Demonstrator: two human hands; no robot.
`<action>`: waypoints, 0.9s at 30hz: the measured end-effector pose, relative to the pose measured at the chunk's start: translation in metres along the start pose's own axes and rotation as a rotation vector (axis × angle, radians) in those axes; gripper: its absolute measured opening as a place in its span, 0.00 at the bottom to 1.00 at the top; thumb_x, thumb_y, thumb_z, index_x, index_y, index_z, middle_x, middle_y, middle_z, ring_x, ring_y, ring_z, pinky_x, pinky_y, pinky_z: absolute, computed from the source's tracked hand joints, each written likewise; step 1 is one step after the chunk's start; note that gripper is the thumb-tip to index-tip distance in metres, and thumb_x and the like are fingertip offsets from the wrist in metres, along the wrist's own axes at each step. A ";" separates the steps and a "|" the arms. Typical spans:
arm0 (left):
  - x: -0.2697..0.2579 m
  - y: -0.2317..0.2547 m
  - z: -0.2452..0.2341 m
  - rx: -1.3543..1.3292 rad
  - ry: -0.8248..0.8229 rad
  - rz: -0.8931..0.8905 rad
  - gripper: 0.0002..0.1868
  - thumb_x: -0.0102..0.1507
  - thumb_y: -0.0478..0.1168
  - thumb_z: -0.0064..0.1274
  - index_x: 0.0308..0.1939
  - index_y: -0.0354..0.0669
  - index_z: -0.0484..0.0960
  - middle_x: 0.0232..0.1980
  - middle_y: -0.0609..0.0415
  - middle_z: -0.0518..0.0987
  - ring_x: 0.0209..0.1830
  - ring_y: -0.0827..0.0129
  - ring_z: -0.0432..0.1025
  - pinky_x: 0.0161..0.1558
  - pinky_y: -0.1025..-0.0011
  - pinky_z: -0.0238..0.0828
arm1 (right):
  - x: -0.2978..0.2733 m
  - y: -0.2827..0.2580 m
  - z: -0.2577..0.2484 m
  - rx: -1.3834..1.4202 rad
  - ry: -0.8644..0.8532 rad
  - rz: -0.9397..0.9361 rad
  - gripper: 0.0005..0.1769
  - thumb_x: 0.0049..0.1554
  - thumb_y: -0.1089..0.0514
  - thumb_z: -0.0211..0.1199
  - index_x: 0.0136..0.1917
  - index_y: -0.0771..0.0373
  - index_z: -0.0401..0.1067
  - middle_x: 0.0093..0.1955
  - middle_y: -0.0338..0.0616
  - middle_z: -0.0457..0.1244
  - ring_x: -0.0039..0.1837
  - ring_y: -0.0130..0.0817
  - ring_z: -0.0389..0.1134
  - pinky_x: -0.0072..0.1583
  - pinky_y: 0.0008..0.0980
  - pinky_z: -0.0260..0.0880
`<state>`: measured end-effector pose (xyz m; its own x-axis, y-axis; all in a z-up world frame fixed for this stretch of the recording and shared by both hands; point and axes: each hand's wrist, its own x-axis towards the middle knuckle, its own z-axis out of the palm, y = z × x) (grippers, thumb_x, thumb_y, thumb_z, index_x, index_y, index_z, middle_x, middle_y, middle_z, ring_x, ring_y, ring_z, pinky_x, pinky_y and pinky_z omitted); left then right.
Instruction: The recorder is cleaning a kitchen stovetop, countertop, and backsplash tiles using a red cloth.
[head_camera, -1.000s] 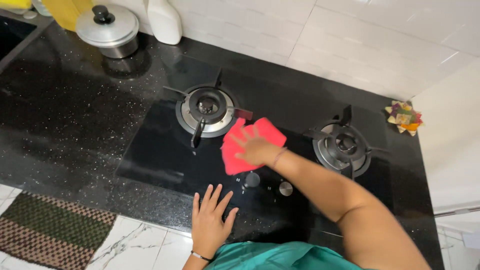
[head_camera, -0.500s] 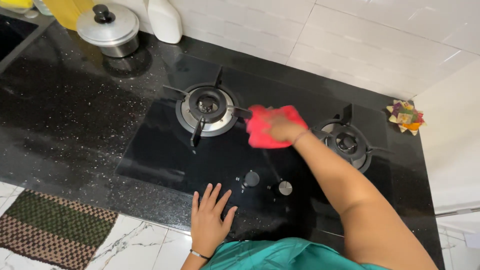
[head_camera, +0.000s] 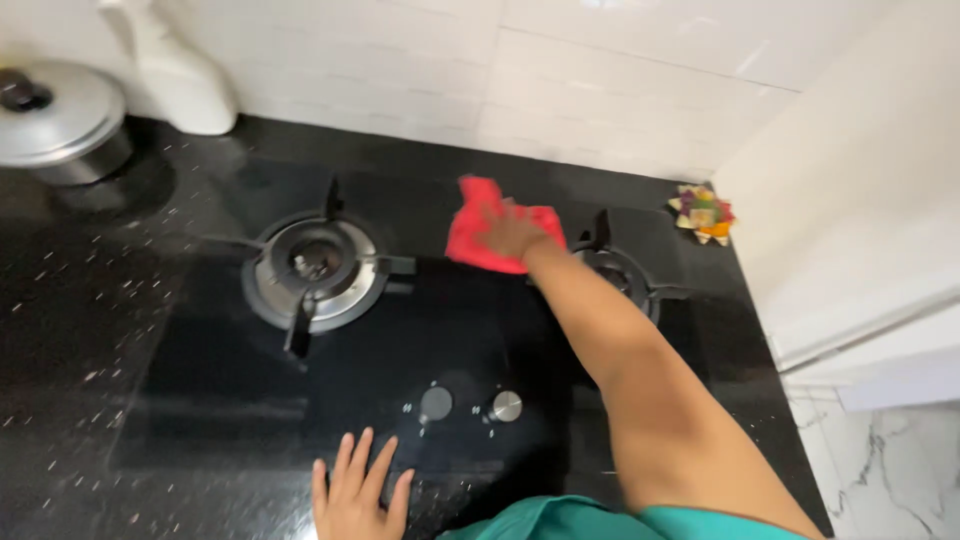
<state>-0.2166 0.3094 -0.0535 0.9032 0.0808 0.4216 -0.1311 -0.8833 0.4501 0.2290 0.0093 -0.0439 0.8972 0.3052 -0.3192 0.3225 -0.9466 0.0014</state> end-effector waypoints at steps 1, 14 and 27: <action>-0.004 -0.006 0.005 0.029 -0.016 -0.028 0.28 0.50 0.57 0.60 0.54 0.60 0.84 0.66 0.52 0.76 0.71 0.58 0.65 0.73 0.41 0.47 | 0.012 0.027 -0.006 0.092 -0.020 0.200 0.50 0.65 0.23 0.42 0.86 0.49 0.32 0.87 0.58 0.30 0.86 0.64 0.27 0.75 0.75 0.32; -0.019 -0.028 0.042 0.057 0.018 -0.007 0.29 0.48 0.60 0.61 0.51 0.58 0.86 0.62 0.49 0.78 0.69 0.54 0.66 0.74 0.38 0.42 | -0.019 -0.142 -0.067 0.069 -0.011 -0.059 0.49 0.63 0.25 0.42 0.86 0.45 0.30 0.87 0.56 0.24 0.84 0.71 0.19 0.73 0.81 0.25; 0.004 -0.001 -0.006 -0.033 -0.016 0.035 0.28 0.51 0.55 0.63 0.55 0.55 0.85 0.66 0.47 0.75 0.72 0.51 0.61 0.70 0.38 0.42 | 0.023 -0.175 -0.074 0.138 0.146 -0.058 0.40 0.62 0.27 0.41 0.84 0.28 0.37 0.89 0.39 0.29 0.85 0.66 0.24 0.73 0.85 0.27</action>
<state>-0.2154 0.3128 -0.0477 0.9043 0.0424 0.4249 -0.1760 -0.8695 0.4615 0.2157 0.1897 0.0190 0.9157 0.3622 -0.1742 0.3396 -0.9291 -0.1463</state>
